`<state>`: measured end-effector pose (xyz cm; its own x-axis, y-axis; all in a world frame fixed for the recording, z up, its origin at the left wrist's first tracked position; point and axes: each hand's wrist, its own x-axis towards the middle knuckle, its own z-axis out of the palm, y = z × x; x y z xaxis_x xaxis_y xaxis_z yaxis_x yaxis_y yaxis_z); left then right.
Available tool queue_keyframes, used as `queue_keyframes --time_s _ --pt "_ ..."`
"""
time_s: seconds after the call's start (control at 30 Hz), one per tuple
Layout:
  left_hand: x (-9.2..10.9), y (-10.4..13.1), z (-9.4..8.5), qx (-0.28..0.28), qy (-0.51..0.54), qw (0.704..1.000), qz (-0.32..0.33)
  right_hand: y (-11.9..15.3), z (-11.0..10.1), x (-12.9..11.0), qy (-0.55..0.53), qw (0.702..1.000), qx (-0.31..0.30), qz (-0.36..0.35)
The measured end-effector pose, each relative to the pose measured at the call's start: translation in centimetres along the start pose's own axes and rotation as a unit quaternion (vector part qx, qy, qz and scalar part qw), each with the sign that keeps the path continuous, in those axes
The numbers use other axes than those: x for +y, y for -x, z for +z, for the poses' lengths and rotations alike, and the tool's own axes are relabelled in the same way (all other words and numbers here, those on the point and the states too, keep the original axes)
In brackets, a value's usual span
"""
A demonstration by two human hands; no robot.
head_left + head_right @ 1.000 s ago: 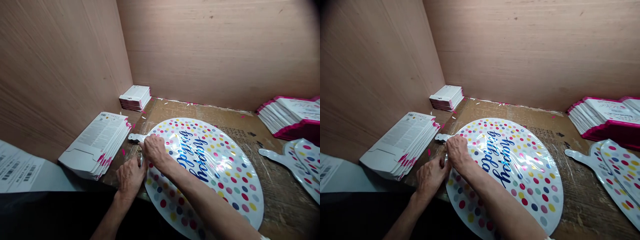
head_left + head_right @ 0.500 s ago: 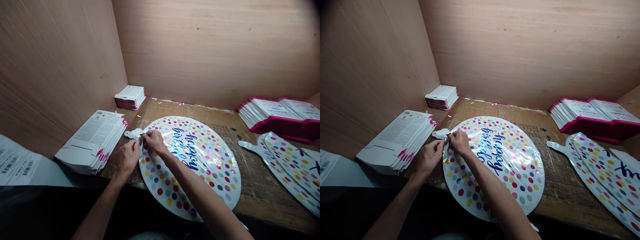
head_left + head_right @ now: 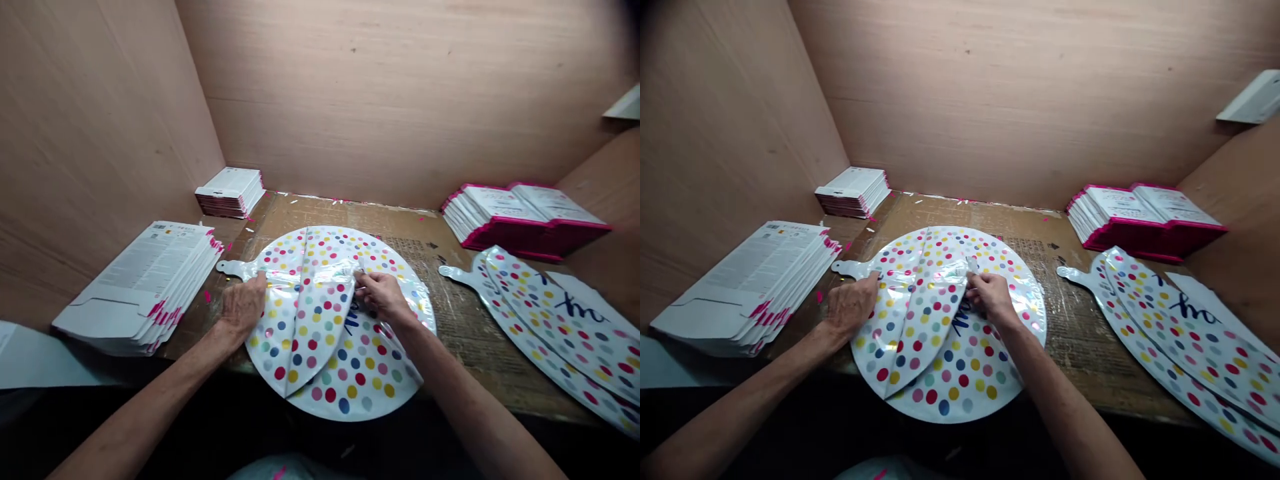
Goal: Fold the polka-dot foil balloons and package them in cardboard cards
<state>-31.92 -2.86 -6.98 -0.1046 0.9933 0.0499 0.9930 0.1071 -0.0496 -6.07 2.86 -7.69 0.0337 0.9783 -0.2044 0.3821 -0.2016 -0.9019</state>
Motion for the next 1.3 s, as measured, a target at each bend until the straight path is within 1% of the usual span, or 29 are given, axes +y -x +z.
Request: queue_keyframes --time_s 0.1,0.2,0.27,0.33,0.37,0.4,0.43,0.5,0.53,0.57,0.6,0.67,0.7,0.73,0.77,0.8,0.83,0.87,0.9,0.93,0.97,1.0,1.03,1.07,1.1,1.13,1.2,1.23,1.3 --pt "3.7 2.2 -1.3 -0.016 0.054 0.997 0.057 0.3 -4.7 2.3 0.051 0.998 0.031 0.032" --pt "7.2 4.6 -2.0 -0.083 0.077 0.991 0.069 1.1 -7.1 3.1 0.119 0.989 0.077 0.039" --pt "8.4 5.9 -2.2 -0.124 0.076 0.987 0.067 2.0 -7.3 2.9 0.201 0.965 0.166 -0.028" --pt "8.8 6.9 -2.3 -0.144 0.079 0.985 0.059 2.8 -6.6 2.4 0.312 0.907 0.235 -0.157" --pt "8.7 7.3 -2.3 -0.152 0.087 0.983 0.052 3.0 -6.0 2.1 0.365 0.874 0.232 -0.220" --pt "8.5 7.8 -2.3 -0.160 0.103 0.981 0.043 3.1 -5.4 2.0 0.408 0.850 0.202 -0.264" --pt "8.4 8.3 -2.3 -0.171 0.124 0.977 0.035 3.0 -5.0 2.0 0.436 0.840 0.155 -0.282" --pt "8.0 9.1 -2.3 -0.211 0.193 0.958 0.021 2.8 -4.6 2.1 0.460 0.842 0.074 -0.271" --pt "7.9 9.4 -2.5 -0.245 0.245 0.938 0.015 2.8 -4.6 2.2 0.451 0.852 0.054 -0.260" --pt "7.9 9.6 -2.8 -0.291 0.309 0.905 0.007 3.2 -4.9 2.1 0.423 0.868 0.045 -0.257" --pt "7.9 9.6 -3.4 -0.339 0.382 0.860 -0.002 3.9 -5.2 2.0 0.379 0.885 0.043 -0.267" --pt "8.1 9.3 -5.0 -0.416 0.537 0.734 -0.028 6.4 -5.7 1.4 0.262 0.908 0.045 -0.323" --pt "8.2 9.1 -6.0 -0.431 0.603 0.670 -0.041 8.2 -5.8 1.1 0.208 0.907 0.052 -0.363" --pt "8.3 8.9 -7.0 -0.432 0.654 0.619 -0.048 10.0 -5.8 0.9 0.173 0.894 0.061 -0.409" --pt "8.3 8.7 -8.0 -0.426 0.688 0.585 -0.050 11.7 -5.5 0.9 0.158 0.872 0.081 -0.456" --pt "8.3 8.5 -8.9 -0.423 0.702 0.571 -0.045 13.2 -5.1 1.2 0.166 0.848 0.106 -0.492" --pt "8.1 8.4 -9.6 -0.428 0.694 0.578 -0.029 14.3 -4.7 1.9 0.189 0.824 0.137 -0.517" --pt "7.9 8.2 -10.0 -0.429 0.667 0.609 -0.007 14.9 -4.3 2.8 0.219 0.803 0.172 -0.526" --pt "7.6 7.9 -10.1 -0.413 0.625 0.663 0.014 15.1 -3.9 3.9 0.248 0.791 0.199 -0.522" --pt "7.3 7.5 -9.9 -0.367 0.573 0.732 0.031 15.0 -3.8 5.1 0.271 0.784 0.220 -0.514" --pt "7.1 6.8 -9.4 -0.288 0.517 0.805 0.045 14.6 -3.8 6.4 0.288 0.782 0.229 -0.504" --pt "6.9 6.0 -8.7 -0.181 0.464 0.865 0.059 14.2 -4.0 7.5 0.300 0.782 0.229 -0.496" --pt "6.9 5.0 -7.8 -0.064 0.419 0.902 0.082 13.8 -4.3 8.4 0.311 0.781 0.220 -0.494" --pt "7.0 3.9 -6.7 0.035 0.384 0.915 0.120 13.5 -4.8 9.1 0.325 0.780 0.206 -0.494" --pt "7.1 2.7 -5.4 0.099 0.359 0.912 0.175 13.4 -5.3 9.5 0.340 0.777 0.190 -0.495" --pt "7.2 1.6 -4.1 0.126 0.343 0.899 0.242 13.4 -5.8 9.6 0.351 0.775 0.170 -0.498" --pt "7.3 -0.3 -1.6 0.090 0.318 0.875 0.353 13.3 -7.0 8.9 0.357 0.780 0.116 -0.500" --pt "7.2 -0.9 -0.6 0.058 0.311 0.868 0.382 12.9 -7.6 8.1 0.350 0.794 0.081 -0.490" --pt "6.7 -1.5 0.5 0.008 0.318 0.859 0.401 11.2 -9.1 5.6 0.329 0.840 -0.016 -0.432"
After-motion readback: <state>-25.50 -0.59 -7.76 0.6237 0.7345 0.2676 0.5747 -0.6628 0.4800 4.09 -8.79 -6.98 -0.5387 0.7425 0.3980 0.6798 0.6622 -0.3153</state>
